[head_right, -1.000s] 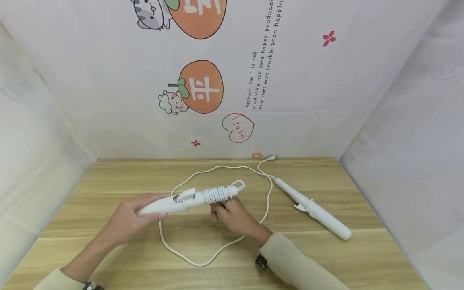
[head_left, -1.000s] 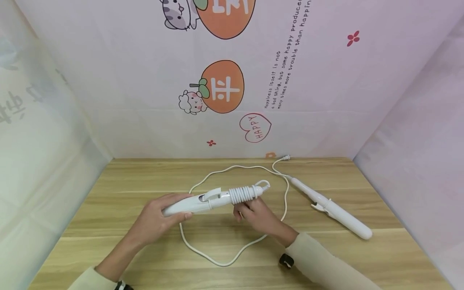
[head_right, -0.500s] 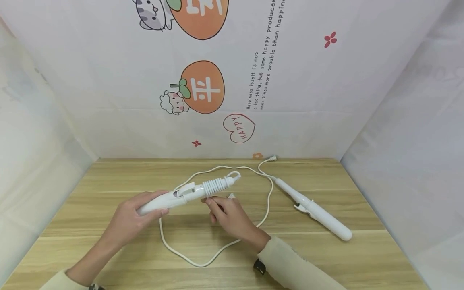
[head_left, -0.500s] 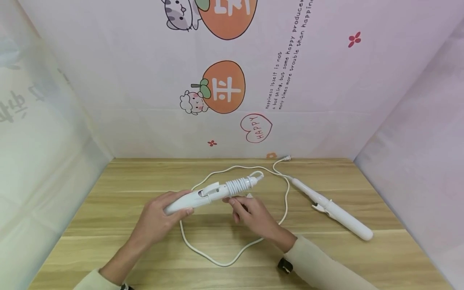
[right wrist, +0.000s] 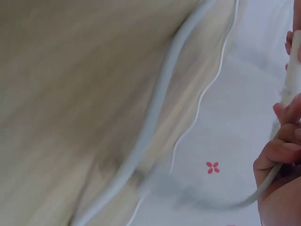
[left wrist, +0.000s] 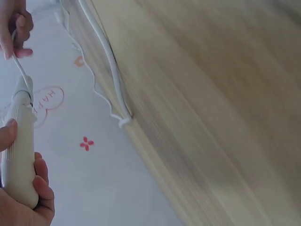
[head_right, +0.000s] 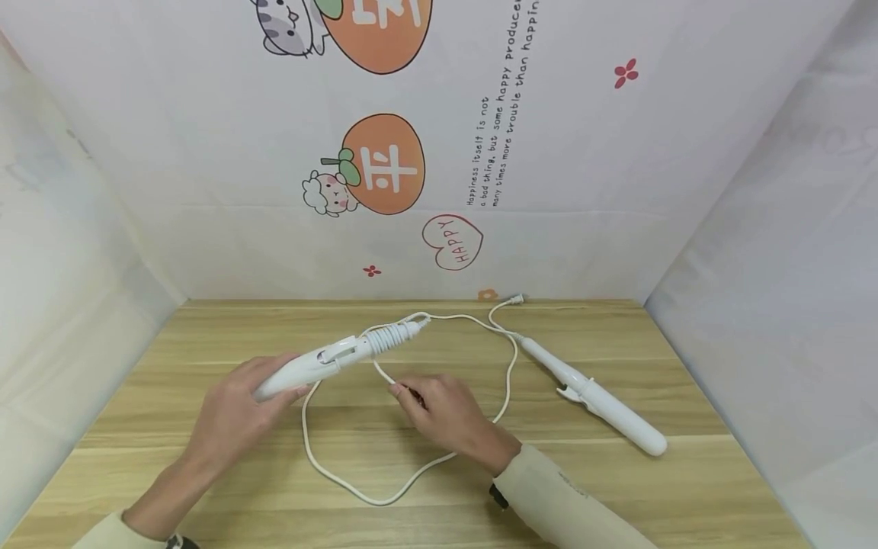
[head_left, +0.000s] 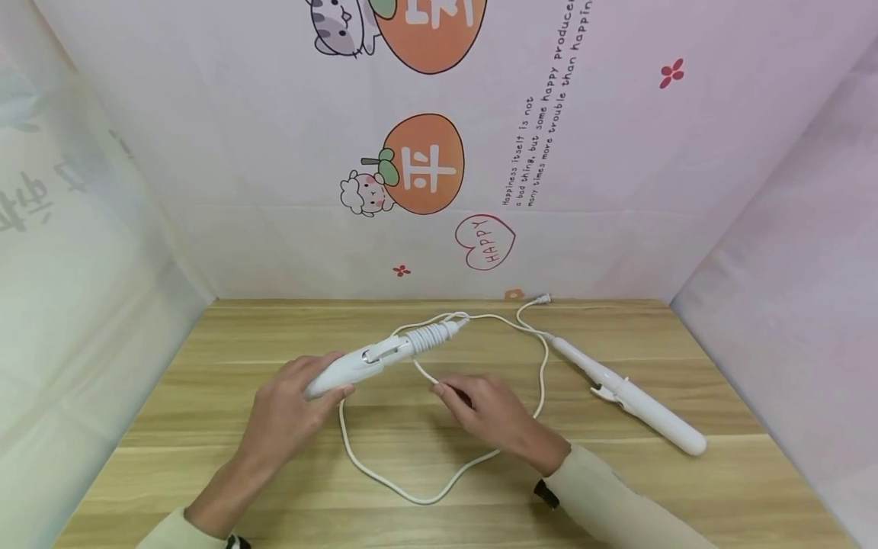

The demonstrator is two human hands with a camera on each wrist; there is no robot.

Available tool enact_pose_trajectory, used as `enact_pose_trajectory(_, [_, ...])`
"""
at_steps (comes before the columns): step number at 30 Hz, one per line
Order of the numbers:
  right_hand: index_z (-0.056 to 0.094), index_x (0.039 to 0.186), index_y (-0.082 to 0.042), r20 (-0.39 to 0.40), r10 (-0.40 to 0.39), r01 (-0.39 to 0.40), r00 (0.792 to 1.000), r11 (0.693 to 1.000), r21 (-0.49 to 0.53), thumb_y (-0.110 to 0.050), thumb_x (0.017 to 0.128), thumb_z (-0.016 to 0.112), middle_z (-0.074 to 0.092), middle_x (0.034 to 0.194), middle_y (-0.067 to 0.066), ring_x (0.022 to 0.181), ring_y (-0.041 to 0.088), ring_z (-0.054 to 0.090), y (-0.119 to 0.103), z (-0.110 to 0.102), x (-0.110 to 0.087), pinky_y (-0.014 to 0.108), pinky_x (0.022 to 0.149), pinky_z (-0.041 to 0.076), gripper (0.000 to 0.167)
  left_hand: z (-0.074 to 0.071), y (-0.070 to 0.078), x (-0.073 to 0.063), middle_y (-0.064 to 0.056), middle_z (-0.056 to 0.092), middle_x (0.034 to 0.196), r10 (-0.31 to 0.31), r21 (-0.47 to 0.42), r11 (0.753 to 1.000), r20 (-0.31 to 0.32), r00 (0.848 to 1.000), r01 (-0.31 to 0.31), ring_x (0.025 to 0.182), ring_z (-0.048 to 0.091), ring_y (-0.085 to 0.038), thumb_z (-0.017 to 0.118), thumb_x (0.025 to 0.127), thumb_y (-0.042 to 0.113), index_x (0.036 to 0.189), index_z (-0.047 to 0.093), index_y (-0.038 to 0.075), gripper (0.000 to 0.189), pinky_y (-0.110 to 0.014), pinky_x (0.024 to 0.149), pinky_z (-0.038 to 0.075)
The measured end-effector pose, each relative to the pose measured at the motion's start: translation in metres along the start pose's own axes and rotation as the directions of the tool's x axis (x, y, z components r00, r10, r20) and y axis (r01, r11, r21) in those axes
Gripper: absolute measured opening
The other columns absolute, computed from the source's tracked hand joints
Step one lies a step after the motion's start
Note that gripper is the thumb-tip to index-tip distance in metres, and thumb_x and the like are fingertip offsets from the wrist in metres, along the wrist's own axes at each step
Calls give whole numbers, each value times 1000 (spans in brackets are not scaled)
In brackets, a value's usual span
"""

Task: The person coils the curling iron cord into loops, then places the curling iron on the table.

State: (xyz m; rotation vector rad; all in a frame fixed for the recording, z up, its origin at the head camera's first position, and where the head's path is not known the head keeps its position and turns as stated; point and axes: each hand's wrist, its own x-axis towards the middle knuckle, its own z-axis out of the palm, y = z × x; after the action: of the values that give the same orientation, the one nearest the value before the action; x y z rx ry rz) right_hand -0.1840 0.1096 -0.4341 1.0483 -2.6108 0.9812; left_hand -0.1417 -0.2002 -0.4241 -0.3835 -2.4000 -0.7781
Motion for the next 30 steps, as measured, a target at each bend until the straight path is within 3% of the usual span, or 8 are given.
enact_pose_trajectory(3, [75, 93, -16, 1, -56, 56, 998, 997, -45, -21, 112, 63, 40, 64, -16, 59, -7, 34, 3, -3, 0, 17, 54, 33, 23, -2, -4, -1, -11, 81, 112, -8, 11, 1000, 4, 1000, 8, 93, 74, -26, 97, 79, 17, 129, 79, 11, 54, -48, 75, 58])
enact_pose_trajectory(7, [80, 102, -13, -15, -163, 161, 986, 980, -115, -15, 108, 66, 51, 68, -13, 62, -7, 38, 7, -7, 1, 16, 57, 37, 15, -4, -6, -4, -11, 81, 115, -23, 22, 1000, 59, 998, 22, 95, 74, -27, 96, 81, 18, 133, 78, 12, 55, -47, 76, 59])
enact_pose_trajectory(12, [79, 100, -12, -43, -279, 265, 959, 943, -199, -12, 103, 73, 59, 72, -10, 64, -5, 42, 10, -13, 4, 16, 59, 40, 7, -5, -5, -5, -14, 80, 121, -16, 35, 999, 119, 993, 12, 104, 75, -34, 95, 83, 19, 134, 77, 13, 55, -54, 82, 62])
enact_pose_trajectory(16, [72, 93, -15, -31, -350, 330, 936, 905, -269, -18, 107, 71, 57, 69, -11, 64, -4, 41, 10, -20, 8, 15, 58, 37, 14, -7, -6, -5, -13, 80, 120, 33, 40, 998, 155, 987, -40, 106, 76, -35, 96, 82, 19, 133, 78, 14, 54, -56, 85, 63])
enact_pose_trajectory(19, [70, 92, -16, -34, -427, 396, 903, 863, -313, -27, 114, 61, 55, 69, -11, 63, -4, 43, 11, -25, 11, 15, 56, 38, 26, -11, -6, -4, -9, 81, 118, 74, 36, 996, 184, 980, -82, 104, 76, -30, 96, 81, 20, 132, 79, 16, 53, -52, 85, 63])
enact_pose_trajectory(24, [70, 93, -17, -32, -526, 486, 850, 805, -339, -34, 118, 49, 60, 71, -12, 63, -3, 50, 14, -30, 15, 16, 55, 42, 37, -17, -4, -3, 0, 80, 117, 125, -20, 992, 264, 956, -124, 98, 74, -16, 95, 83, 23, 131, 79, 22, 50, -37, 78, 60])
enact_pose_trajectory(30, [75, 98, -19, 29, -530, 511, 847, 800, -314, -29, 111, 65, 76, 89, -12, 75, -1, 68, 12, -33, 17, 22, 64, 56, 19, -20, -5, -3, -1, 80, 118, 228, -152, 971, 358, 905, -185, 96, 72, -12, 94, 85, 21, 131, 79, 20, 48, -31, 78, 60])
